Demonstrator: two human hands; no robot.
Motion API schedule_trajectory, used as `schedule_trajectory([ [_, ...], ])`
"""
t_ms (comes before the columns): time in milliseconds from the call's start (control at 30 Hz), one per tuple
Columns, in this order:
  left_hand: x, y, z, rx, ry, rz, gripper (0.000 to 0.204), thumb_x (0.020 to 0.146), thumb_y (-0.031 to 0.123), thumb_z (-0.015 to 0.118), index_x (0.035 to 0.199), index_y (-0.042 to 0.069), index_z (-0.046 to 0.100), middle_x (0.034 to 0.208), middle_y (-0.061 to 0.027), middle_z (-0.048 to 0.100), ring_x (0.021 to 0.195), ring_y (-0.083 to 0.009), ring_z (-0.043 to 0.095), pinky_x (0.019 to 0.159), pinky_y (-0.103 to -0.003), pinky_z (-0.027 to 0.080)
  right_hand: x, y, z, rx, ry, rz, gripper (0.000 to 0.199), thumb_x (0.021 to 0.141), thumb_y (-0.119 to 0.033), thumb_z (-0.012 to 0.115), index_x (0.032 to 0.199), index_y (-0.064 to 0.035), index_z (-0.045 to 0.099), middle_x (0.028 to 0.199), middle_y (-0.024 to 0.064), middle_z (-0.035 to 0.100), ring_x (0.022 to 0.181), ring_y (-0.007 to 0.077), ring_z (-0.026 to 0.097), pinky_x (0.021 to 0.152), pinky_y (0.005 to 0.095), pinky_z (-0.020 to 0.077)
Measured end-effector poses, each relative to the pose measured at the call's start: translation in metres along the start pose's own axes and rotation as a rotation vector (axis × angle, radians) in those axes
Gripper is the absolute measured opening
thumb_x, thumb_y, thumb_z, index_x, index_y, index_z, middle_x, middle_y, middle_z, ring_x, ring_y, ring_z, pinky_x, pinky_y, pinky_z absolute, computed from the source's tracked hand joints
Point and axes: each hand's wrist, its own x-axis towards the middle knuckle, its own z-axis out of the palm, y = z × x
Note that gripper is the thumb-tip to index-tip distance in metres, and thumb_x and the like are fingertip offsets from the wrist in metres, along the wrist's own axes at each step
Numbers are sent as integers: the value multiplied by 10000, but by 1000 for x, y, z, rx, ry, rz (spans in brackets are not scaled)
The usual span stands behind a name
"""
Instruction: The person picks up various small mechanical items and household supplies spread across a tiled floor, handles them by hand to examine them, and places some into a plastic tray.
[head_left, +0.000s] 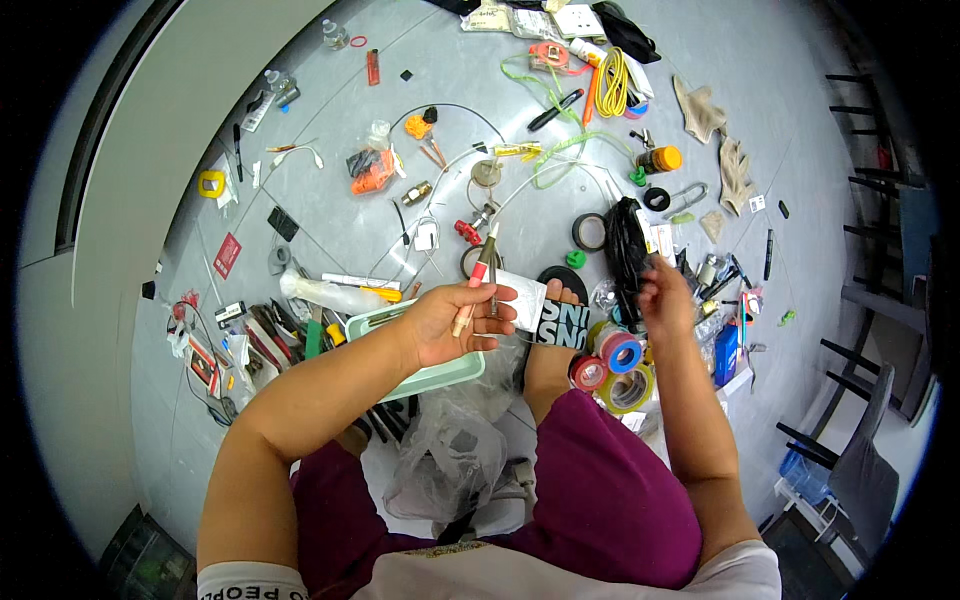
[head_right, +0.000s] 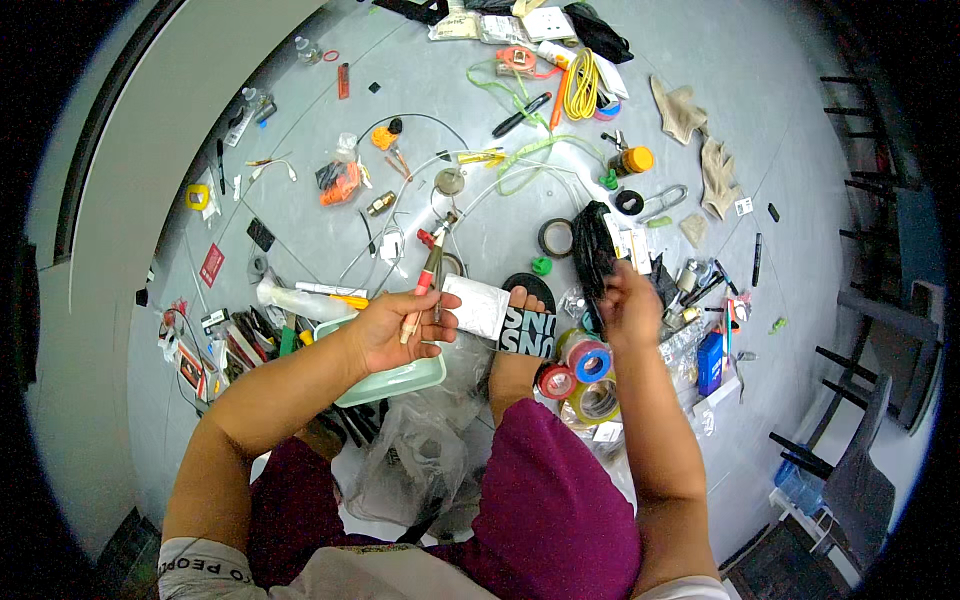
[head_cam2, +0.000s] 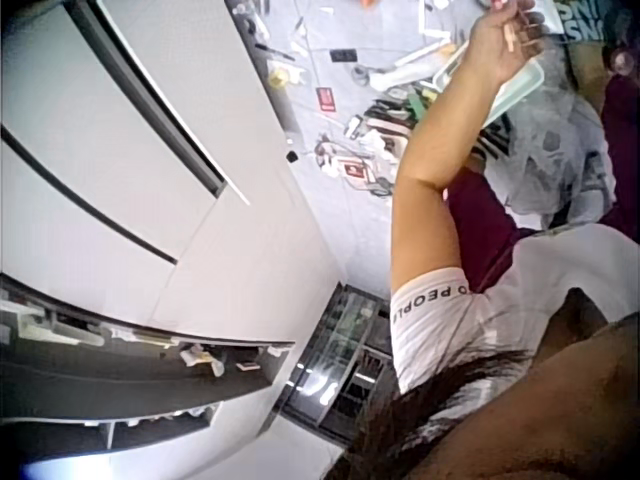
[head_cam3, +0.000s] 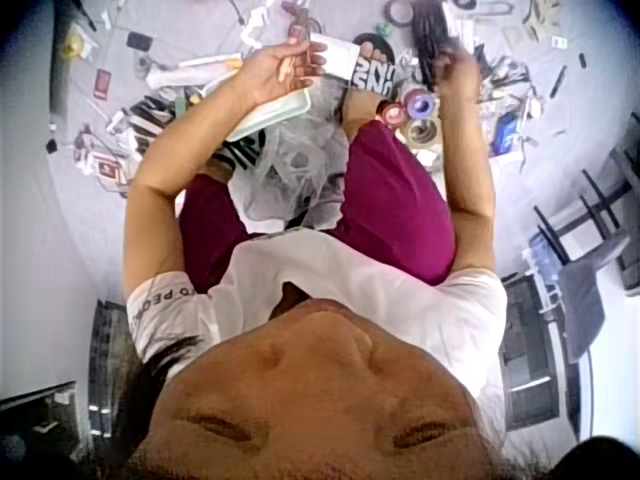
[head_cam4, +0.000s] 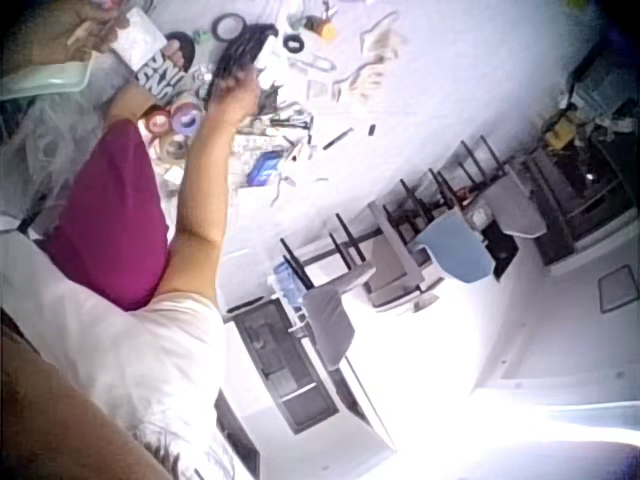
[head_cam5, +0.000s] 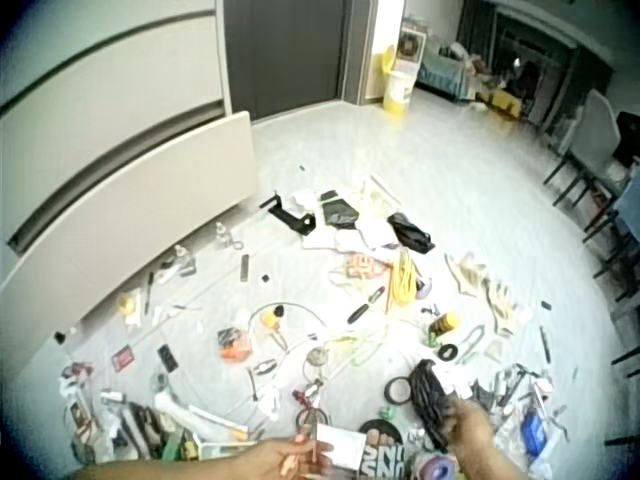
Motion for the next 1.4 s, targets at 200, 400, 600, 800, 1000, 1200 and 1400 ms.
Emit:
schedule_trajectory([
  [200, -5, -4, -6, 34, -161, -15, 334, 914, 301, 500, 1104, 31, 555, 850, -83, 629, 792, -223, 635, 610, -343, 532, -91, 36, 127, -249, -826, 458, 279, 910, -309, 548, 1015, -57, 610, 789, 19, 596, 715, 110, 564, 723, 289, 456],
  [400, -18, -2, -3, 141, -192, -14, 379, 921, 329, 488, 1138, 22, 542, 929, -94, 638, 839, -231, 638, 638, -348, 526, -87, 41, 133, -350, -732, 399, 222, 872, -231, 622, 979, -38, 648, 744, -10, 591, 714, 93, 561, 685, 235, 443],
  [600, -27, -1, -20, 137, -169, 43, 328, 902, 243, 555, 1152, 32, 528, 1021, -99, 633, 888, -195, 639, 671, -305, 537, -93, 41, 138, -312, -738, 366, 247, 893, -183, 589, 1076, -22, 627, 890, 29, 639, 801, 106, 583, 723, 256, 465],
  [800, -34, 0, -29, 198, -102, 69, 340, 860, 223, 631, 1136, 43, 547, 1000, -101, 641, 863, -205, 647, 655, -292, 534, -92, 41, 143, -290, -728, 319, 244, 896, -184, 580, 1084, -31, 606, 927, 28, 637, 834, 115, 598, 727, 247, 463],
  [1000, -49, 24, -79, 479, 490, 145, 289, 889, 299, 589, 1014, 38, 582, 695, -32, 586, 570, -111, 565, 491, -220, 456, -80, 91, 141, -1023, -874, -587, 180, 823, -140, 621, 971, -39, 643, 836, 84, 638, 728, 218, 605, 659, 311, 474],
  [1200, -54, 25, -79, 162, 317, 189, 541, 940, 532, 342, 1018, 45, 564, 541, 55, 326, 438, -64, 265, 401, -217, 216, -87, 160, 162, -1776, -1533, -1302, 112, 739, -119, 558, 794, -67, 640, 795, 91, 605, 757, 246, 629, 607, 373, 508],
  [1400, -53, 23, -91, 20, 154, 224, 315, 933, 299, 429, 1104, 55, 533, 631, 18, 458, 533, -100, 428, 482, -230, 340, -73, 172, 174, -1910, -1550, -1364, 119, 759, -132, 552, 781, -67, 650, 813, 110, 613, 731, 243, 631, 600, 354, 503],
])
